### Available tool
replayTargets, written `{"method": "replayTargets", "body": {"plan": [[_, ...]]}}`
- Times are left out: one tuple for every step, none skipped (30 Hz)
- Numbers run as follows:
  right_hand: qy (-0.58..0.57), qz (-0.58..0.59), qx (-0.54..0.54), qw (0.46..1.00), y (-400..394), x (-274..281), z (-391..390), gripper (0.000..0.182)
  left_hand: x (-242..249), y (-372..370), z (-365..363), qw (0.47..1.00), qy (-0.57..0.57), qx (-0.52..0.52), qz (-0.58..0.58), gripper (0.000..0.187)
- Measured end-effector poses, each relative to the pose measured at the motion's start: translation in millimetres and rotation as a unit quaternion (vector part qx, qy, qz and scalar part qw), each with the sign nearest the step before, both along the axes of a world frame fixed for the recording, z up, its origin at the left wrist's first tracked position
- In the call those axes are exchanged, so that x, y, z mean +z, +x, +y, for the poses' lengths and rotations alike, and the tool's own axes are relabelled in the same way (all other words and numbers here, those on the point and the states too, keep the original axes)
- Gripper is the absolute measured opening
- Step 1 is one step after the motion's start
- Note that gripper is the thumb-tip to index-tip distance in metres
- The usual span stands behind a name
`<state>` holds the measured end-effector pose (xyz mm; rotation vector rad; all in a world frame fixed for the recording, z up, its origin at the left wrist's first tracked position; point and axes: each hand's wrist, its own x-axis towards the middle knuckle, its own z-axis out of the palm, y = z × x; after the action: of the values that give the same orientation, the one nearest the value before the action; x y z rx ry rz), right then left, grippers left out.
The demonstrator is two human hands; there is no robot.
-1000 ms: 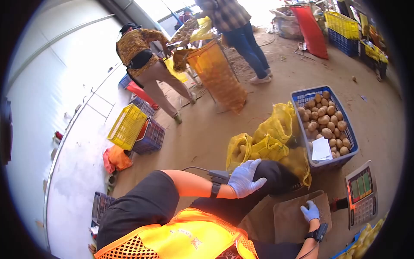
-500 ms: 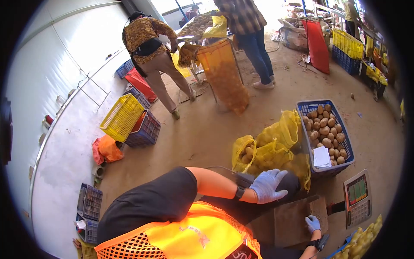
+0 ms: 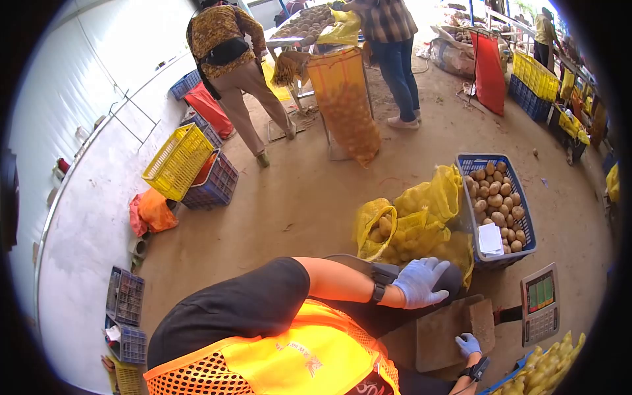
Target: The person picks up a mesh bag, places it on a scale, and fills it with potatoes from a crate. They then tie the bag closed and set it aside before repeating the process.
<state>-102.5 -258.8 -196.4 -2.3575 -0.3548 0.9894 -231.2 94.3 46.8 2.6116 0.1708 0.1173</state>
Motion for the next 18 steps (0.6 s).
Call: {"method": "replayTargets", "body": {"plan": [[0.001, 0.003, 0.008, 1.000, -1, 2, 1, 0.047, -1, 0, -2, 1.000, 0.001, -0.001, 0.003, 0.066], [0.002, 0.007, 0.015, 1.000, -1, 5, 3, 0.048, -2, 0, -4, 1.000, 0.002, -0.004, -0.002, 0.066], [0.004, 0.009, 0.014, 1.000, -1, 8, 5, 0.048, -2, 1, -6, 1.000, 0.004, -0.007, -0.008, 0.066], [-0.016, -0.030, 0.019, 0.999, 0, 11, 6, 0.048, -1, 2, -8, 1.000, 0.006, -0.010, -0.007, 0.066], [-0.036, -0.069, 0.023, 0.997, 1, 14, 6, 0.047, 1, 2, -11, 1.000, 0.007, -0.010, -0.004, 0.066], [-0.038, -0.078, 0.032, 0.996, 4, 17, 7, 0.048, 2, 3, -14, 1.000, 0.010, -0.009, 0.000, 0.066], [-0.033, -0.075, 0.030, 0.996, 5, 20, 8, 0.048, 1, 4, -18, 1.000, 0.015, -0.012, 0.002, 0.066], [-0.017, -0.074, 0.016, 0.997, 5, 21, 10, 0.049, 0, 5, -21, 1.000, 0.018, -0.011, -0.005, 0.067], [0.000, -0.073, 0.003, 0.997, 6, 23, 11, 0.049, -1, 5, -24, 1.000, 0.021, -0.011, -0.012, 0.067], [0.011, -0.066, 0.001, 0.998, 7, 25, 11, 0.050, -1, 7, -27, 1.000, 0.025, -0.014, -0.007, 0.067], [0.013, -0.061, -0.002, 0.998, 8, 26, 11, 0.050, 0, 8, -30, 0.999, 0.028, -0.022, -0.007, 0.068], [0.020, -0.062, 0.005, 0.998, 7, 27, 9, 0.049, 0, 8, -35, 0.999, 0.028, -0.030, -0.007, 0.069], [0.028, -0.064, 0.012, 0.997, 9, 28, 9, 0.049, -2, 10, -38, 0.999, 0.031, -0.033, -0.003, 0.069], [0.019, -0.059, 0.013, 0.998, 8, 42, 13, 0.049, -3, 10, -42, 0.999, 0.036, -0.036, -0.010, 0.069], [0.020, -0.055, 0.011, 0.998, 11, 41, 11, 0.049, -4, 11, -46, 0.998, 0.042, -0.039, -0.018, 0.069], [0.011, -0.072, 0.021, 0.997, 12, 41, 9, 0.049, -5, 12, -49, 0.998, 0.044, -0.040, -0.014, 0.069], [0.002, -0.089, 0.031, 0.996, 13, 44, 10, 0.050, -5, 14, -51, 0.998, 0.051, -0.030, -0.018, 0.069], [0.011, -0.094, 0.020, 0.995, 12, 47, 9, 0.051, -3, 17, -51, 0.998, 0.059, -0.021, -0.022, 0.069]]}}
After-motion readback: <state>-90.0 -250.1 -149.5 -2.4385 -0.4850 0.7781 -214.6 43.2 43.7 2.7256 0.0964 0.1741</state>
